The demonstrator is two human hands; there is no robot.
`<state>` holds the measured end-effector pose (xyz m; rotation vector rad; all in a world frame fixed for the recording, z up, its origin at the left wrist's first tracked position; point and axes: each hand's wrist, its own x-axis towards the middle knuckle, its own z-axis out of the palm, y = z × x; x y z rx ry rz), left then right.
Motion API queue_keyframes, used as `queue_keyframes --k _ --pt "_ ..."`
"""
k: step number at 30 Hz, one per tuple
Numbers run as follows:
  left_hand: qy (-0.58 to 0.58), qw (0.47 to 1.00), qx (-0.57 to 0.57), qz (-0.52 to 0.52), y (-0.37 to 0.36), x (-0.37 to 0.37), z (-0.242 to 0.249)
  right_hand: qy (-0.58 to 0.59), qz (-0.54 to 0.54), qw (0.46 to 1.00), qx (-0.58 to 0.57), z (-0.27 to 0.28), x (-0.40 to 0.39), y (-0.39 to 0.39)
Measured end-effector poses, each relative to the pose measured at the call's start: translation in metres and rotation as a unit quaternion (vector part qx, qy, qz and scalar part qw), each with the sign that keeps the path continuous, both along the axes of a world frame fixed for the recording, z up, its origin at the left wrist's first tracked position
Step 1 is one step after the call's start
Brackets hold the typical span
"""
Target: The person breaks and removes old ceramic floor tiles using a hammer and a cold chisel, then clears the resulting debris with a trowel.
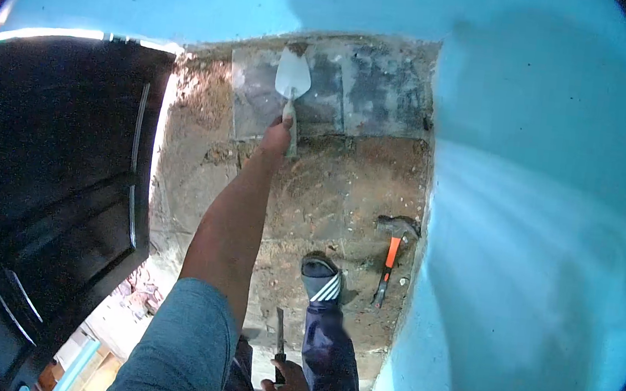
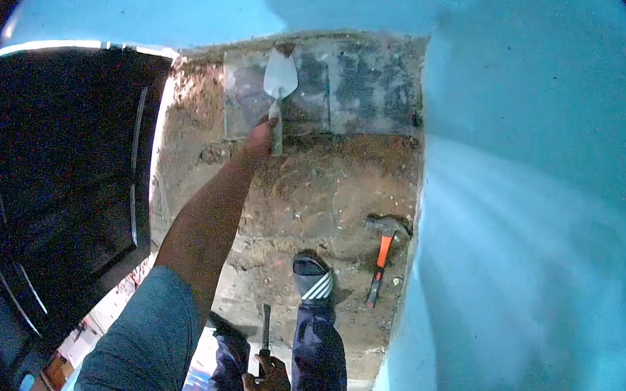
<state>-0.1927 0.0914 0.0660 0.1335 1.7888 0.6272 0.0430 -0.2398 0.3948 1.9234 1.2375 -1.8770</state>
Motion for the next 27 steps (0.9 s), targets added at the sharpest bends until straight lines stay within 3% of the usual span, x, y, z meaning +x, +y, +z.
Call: queue_keyframes --k 1,3,4,5,6,8,10,12,14,16,18,20,21,24,26,27 --pt "-0.036 0.998 0.026 0.042 -0.012 -0.002 -0.030 -0.001 0.017 1.000 0.017 0.000 -0.001 0.003" --pt "-0.074 0.990 0.054 0.108 -0.024 0.000 -0.032 0.004 0.028 0.997 0.077 -0.011 0.005 -0.017" --pt "-0.077 0.987 0.054 0.130 -0.029 0.012 -0.005 0.008 0.031 0.994 0.107 -0.014 0.006 -0.026" --pt "-0.080 0.984 0.054 0.151 -0.036 0.021 0.015 -0.001 0.074 0.995 0.063 -0.014 0.006 -0.025" --pt "-0.100 0.979 0.074 0.164 -0.054 0.023 0.012 0.005 0.010 0.998 0.056 -0.013 0.004 -0.032" --pt "-0.135 0.966 0.117 0.187 -0.092 0.021 -0.004 0.009 0.049 0.995 0.085 -0.015 0.003 -0.046" --pt "-0.126 0.965 0.093 0.210 -0.134 0.026 0.017 0.009 0.081 0.992 0.099 -0.023 0.005 -0.068" --pt "-0.003 0.982 0.109 0.155 -0.198 0.029 0.006 -0.001 0.102 0.992 0.071 -0.020 0.000 -0.071" --pt "-0.051 0.983 0.071 0.163 -0.256 0.028 0.035 0.007 0.081 0.992 0.097 -0.026 0.000 -0.096" --pt "-0.022 0.980 0.048 0.193 -0.334 0.035 0.023 -0.030 0.137 0.986 0.092 -0.029 -0.004 -0.111" --pt "0.002 0.978 0.043 0.202 -0.396 0.032 0.052 0.016 0.135 0.972 0.190 -0.036 -0.002 -0.134" --pt "-0.070 0.963 0.017 0.259 -0.488 0.030 0.039 0.019 0.157 0.973 0.171 -0.037 -0.007 -0.143" --pt "-0.056 0.957 0.015 0.284 -0.525 0.027 0.046 0.042 -0.043 0.997 0.049 -0.063 0.016 -0.175" --pt "-0.003 0.931 -0.059 0.361 -0.621 0.003 0.082 0.058 0.006 0.998 0.022 -0.079 0.018 -0.197" --pt "0.022 0.919 -0.154 0.363 -0.692 -0.029 0.107 0.058 0.080 0.995 0.026 -0.060 -0.004 -0.191" --pt "0.207 0.958 -0.138 0.143 -0.739 -0.048 0.110 0.058 0.117 0.991 0.031 -0.047 -0.020 -0.184"
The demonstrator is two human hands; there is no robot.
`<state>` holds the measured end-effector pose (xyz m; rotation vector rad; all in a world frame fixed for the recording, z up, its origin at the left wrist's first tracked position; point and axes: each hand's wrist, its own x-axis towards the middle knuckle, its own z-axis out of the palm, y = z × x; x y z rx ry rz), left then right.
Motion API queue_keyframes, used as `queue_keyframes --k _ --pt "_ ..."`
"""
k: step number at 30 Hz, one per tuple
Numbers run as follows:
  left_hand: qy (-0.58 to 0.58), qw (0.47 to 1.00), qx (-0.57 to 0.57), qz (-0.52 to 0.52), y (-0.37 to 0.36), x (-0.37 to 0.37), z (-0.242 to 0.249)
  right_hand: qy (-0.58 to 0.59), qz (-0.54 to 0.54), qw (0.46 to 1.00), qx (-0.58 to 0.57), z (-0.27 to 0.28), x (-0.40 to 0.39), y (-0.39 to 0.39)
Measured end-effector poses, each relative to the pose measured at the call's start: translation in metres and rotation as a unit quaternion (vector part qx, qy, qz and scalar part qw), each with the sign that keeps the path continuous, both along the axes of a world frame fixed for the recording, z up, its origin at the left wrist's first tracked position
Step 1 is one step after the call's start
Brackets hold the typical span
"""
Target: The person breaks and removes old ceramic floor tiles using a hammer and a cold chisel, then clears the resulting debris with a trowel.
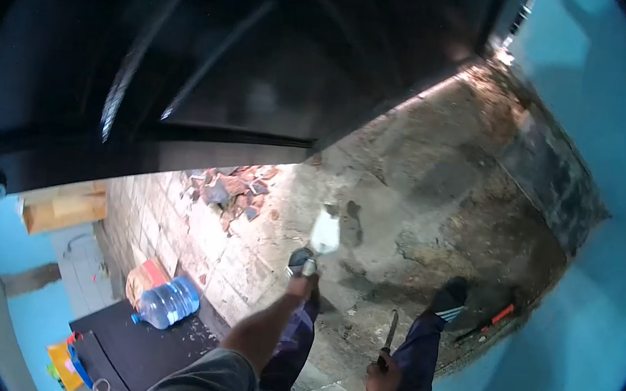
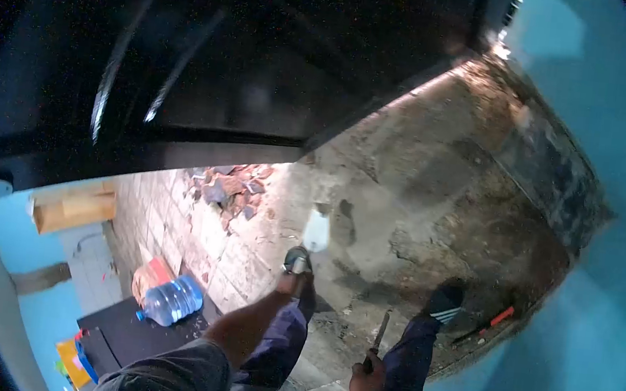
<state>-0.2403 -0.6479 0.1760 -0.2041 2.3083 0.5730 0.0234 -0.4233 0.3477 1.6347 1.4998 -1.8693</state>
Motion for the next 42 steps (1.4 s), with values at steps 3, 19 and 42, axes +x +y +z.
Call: queue_keyframes --k 3,19,42 --pt "-0.018 0.940 0.083 0.331 -0.093 -0.073 0.010 -0.057 0.060 0.997 -0.007 -0.001 -0.007 0.000" --pt "-0.258 0.956 -0.061 0.125 0.080 0.132 -0.009 0.005 -0.176 0.984 -0.018 -0.022 0.032 0.000" --pt "-0.257 0.929 -0.082 -0.253 0.319 0.112 0.058 -0.135 -0.163 0.977 0.028 0.016 0.045 0.206"
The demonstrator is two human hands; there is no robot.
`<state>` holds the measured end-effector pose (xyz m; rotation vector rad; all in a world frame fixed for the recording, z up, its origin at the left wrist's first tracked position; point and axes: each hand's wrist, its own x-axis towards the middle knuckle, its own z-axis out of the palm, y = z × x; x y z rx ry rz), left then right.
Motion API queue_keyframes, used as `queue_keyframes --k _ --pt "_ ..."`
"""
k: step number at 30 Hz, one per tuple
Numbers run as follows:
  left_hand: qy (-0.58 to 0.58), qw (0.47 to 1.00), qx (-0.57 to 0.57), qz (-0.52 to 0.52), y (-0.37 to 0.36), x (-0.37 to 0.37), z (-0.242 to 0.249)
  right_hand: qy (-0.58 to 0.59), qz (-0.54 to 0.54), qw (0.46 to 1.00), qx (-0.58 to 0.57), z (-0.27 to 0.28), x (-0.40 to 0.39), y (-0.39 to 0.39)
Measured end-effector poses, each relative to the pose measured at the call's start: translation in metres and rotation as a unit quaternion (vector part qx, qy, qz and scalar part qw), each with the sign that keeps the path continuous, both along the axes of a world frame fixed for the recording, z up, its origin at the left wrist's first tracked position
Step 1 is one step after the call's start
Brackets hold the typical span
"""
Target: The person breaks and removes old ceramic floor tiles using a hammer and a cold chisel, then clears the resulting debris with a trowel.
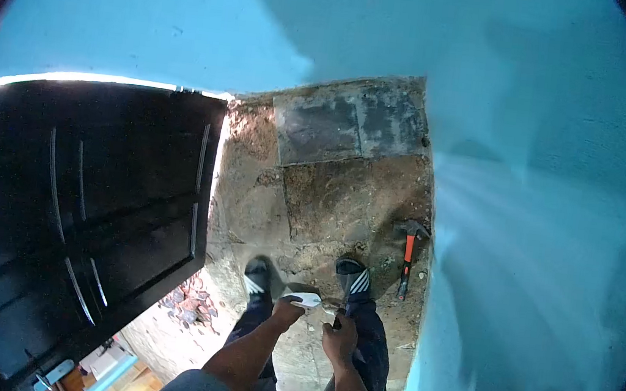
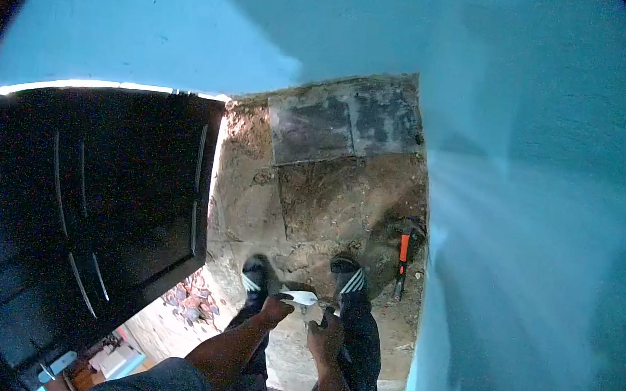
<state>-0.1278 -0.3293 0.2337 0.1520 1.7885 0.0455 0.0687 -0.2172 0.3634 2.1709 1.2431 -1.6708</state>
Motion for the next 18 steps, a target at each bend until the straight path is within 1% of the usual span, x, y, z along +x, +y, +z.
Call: queue_keyframes --k 1,2,4,5,6,7,8,9,11,12,13,14,15,17,18 --pt "-0.001 1.000 0.017 -0.002 0.036 0.004 0.027 -0.008 -0.004 1.000 -0.009 0.002 -0.003 0.007" --pt "-0.004 0.999 0.035 -0.005 0.062 0.006 0.043 0.010 -0.011 1.000 -0.026 0.006 -0.004 0.019" --pt "0.014 0.997 0.056 -0.043 0.059 0.007 0.038 0.043 -0.029 0.997 -0.058 0.014 -0.006 0.041" --pt "0.022 0.996 0.067 -0.062 0.063 0.007 0.037 0.043 -0.048 0.997 -0.047 0.011 -0.008 0.042" --pt "-0.054 0.998 0.027 0.011 0.066 0.002 0.036 0.042 -0.068 0.996 -0.037 0.005 -0.013 0.037" --pt "-0.079 0.995 0.052 -0.018 0.057 -0.003 0.030 0.042 -0.090 0.995 -0.028 0.000 -0.020 0.033" --pt "-0.103 0.991 0.078 -0.045 0.048 -0.008 0.024 0.000 -0.099 0.995 0.009 -0.005 -0.028 0.027" --pt "-0.031 0.984 0.060 -0.165 0.043 -0.009 0.018 -0.026 -0.154 0.987 0.020 -0.007 -0.038 0.020" --pt "-0.077 0.950 0.144 -0.267 0.070 -0.012 0.048 -0.079 -0.266 0.960 0.039 -0.013 -0.058 0.008" --pt "-0.089 0.951 0.167 -0.246 0.067 -0.020 0.051 -0.052 -0.282 0.958 0.011 -0.018 -0.062 0.003" --pt "-0.092 0.920 0.218 -0.313 0.034 -0.041 0.020 -0.059 -0.315 0.947 0.015 -0.021 -0.076 -0.003" --pt "-0.081 0.919 0.191 -0.334 0.066 -0.043 0.051 -0.015 -0.385 0.923 0.001 -0.026 -0.089 -0.009" --pt "-0.070 0.918 0.163 -0.355 0.111 -0.042 0.096 0.030 -0.451 0.892 -0.011 -0.026 -0.103 -0.014" --pt "-0.072 0.831 0.246 -0.494 0.146 -0.066 0.122 0.132 -0.594 0.791 -0.061 0.004 -0.128 0.010" --pt "-0.072 0.777 0.286 -0.556 0.162 -0.080 0.134 0.199 -0.608 0.767 -0.050 0.011 -0.138 0.008"
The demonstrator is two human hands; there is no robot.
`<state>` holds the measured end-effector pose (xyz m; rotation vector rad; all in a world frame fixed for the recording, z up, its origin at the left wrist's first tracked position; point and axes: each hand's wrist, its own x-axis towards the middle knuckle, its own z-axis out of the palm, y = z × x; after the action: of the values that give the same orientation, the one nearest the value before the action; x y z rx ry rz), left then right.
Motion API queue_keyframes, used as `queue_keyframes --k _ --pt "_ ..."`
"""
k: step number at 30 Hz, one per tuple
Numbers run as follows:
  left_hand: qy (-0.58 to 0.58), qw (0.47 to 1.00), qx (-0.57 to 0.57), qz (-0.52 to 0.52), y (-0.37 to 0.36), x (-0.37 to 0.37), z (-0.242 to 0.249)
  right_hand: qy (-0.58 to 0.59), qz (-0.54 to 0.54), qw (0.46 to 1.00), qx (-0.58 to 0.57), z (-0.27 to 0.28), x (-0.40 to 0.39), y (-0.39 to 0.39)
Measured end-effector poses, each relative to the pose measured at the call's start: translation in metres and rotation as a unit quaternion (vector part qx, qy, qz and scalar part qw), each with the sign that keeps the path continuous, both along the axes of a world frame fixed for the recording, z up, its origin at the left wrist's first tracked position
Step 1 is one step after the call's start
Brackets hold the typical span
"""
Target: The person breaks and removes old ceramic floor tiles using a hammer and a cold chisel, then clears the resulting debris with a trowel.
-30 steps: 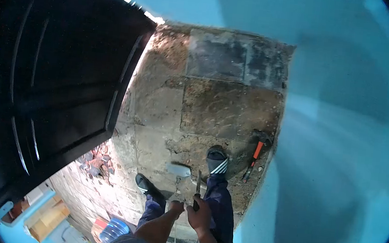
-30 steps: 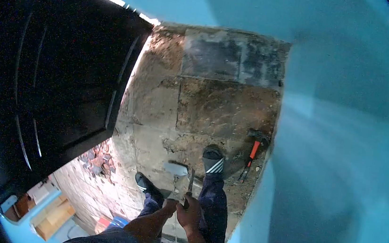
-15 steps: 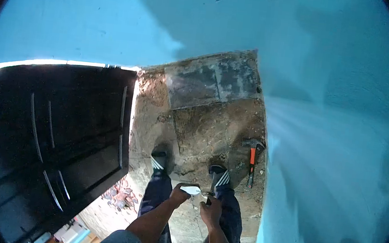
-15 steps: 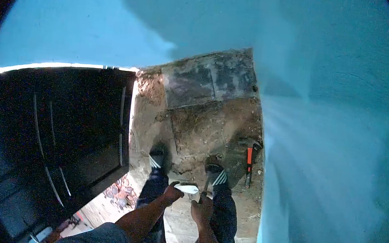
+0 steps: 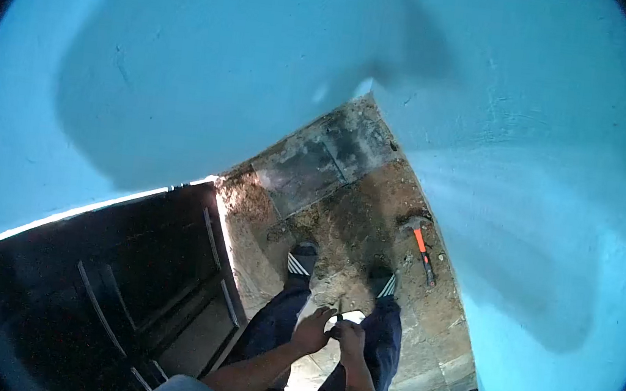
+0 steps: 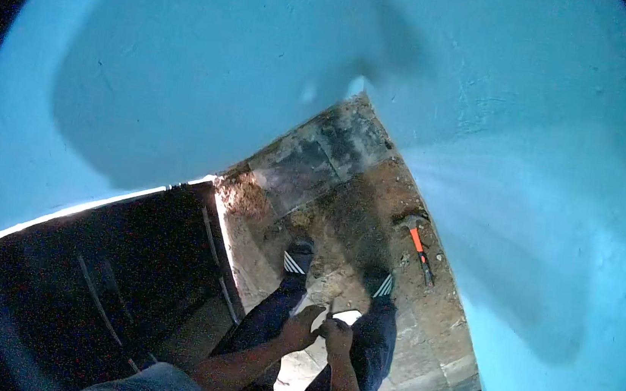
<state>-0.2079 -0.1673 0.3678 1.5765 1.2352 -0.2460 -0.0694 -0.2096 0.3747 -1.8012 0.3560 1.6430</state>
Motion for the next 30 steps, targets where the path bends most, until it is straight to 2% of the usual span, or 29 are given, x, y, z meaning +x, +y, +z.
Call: queue_keyframes --k 1,3,5,7,9,10,13,14,15,17,19,20,21,22,23,24,25,26,27,28,29,30 --pt "-0.008 0.996 0.012 -0.090 0.027 -0.010 0.021 0.017 0.012 0.999 -0.030 0.008 -0.012 0.004" --pt "-0.032 0.979 0.083 -0.183 0.039 -0.035 0.020 0.064 -0.016 0.998 -0.006 0.037 -0.027 0.017" --pt "-0.072 0.968 0.080 -0.229 0.051 -0.050 0.023 0.102 0.023 0.994 0.014 0.029 -0.034 0.000" --pt "-0.106 0.959 0.047 -0.259 0.059 -0.051 0.019 0.152 -0.076 0.985 0.040 0.031 -0.037 -0.006" --pt "-0.133 0.952 -0.014 -0.274 0.060 -0.049 0.014 0.156 -0.109 0.982 0.017 0.033 -0.036 -0.012" --pt "-0.177 0.952 0.062 -0.244 0.054 -0.048 0.011 0.158 -0.124 0.979 0.008 0.032 -0.033 -0.012" --pt "-0.076 0.933 0.019 -0.350 0.067 -0.019 0.011 0.159 -0.138 0.975 0.065 0.025 -0.021 -0.010" --pt "-0.069 0.921 0.052 -0.380 0.060 -0.019 -0.008 0.110 -0.095 0.985 0.098 0.030 -0.016 0.000" --pt "-0.073 0.916 0.066 -0.389 0.060 -0.015 -0.014 0.077 -0.069 0.993 0.054 0.030 -0.009 0.003" --pt "-0.085 0.904 0.106 -0.405 0.075 0.003 -0.027 0.036 -0.109 0.991 0.066 0.031 0.007 0.010" --pt "-0.090 0.920 0.116 -0.362 0.088 0.024 -0.043 -0.082 0.012 0.996 0.033 -0.058 0.015 -0.052" --pt "-0.093 0.927 0.120 -0.343 0.100 0.038 -0.048 -0.081 -0.021 0.996 0.027 -0.052 0.031 -0.040" --pt "-0.061 0.923 0.061 -0.376 0.114 0.054 -0.057 -0.124 0.040 0.991 0.014 -0.097 0.039 -0.065" --pt "-0.026 0.913 0.003 -0.407 0.135 0.077 -0.058 -0.164 0.052 0.985 0.001 -0.116 0.048 -0.066" --pt "0.010 0.898 -0.053 -0.437 0.149 0.093 -0.067 -0.242 0.164 0.954 0.058 -0.153 0.062 -0.087" --pt "-0.007 0.883 0.027 -0.468 0.154 0.098 -0.091 -0.192 0.170 0.966 0.017 -0.132 0.085 -0.057" --pt "-0.005 0.882 0.045 -0.469 0.164 0.110 -0.110 -0.264 0.231 0.935 0.052 -0.175 0.099 -0.070" --pt "-0.002 0.882 0.056 -0.468 0.171 0.119 -0.128 -0.392 0.339 0.850 0.092 -0.223 0.113 -0.089" --pt "-0.005 0.872 0.085 -0.483 0.182 0.129 -0.149 -0.385 0.328 0.861 0.053 -0.233 0.131 -0.076" --pt "-0.007 0.861 0.114 -0.496 0.194 0.139 -0.171 -0.383 0.374 0.844 -0.010 -0.241 0.148 -0.058" --pt "-0.016 0.839 0.155 -0.522 0.203 0.148 -0.193 -0.367 0.359 0.858 -0.031 -0.243 0.163 -0.038" --pt "-0.026 0.815 0.194 -0.546 0.211 0.157 -0.213 -0.433 0.371 0.821 0.001 -0.266 0.175 -0.037"
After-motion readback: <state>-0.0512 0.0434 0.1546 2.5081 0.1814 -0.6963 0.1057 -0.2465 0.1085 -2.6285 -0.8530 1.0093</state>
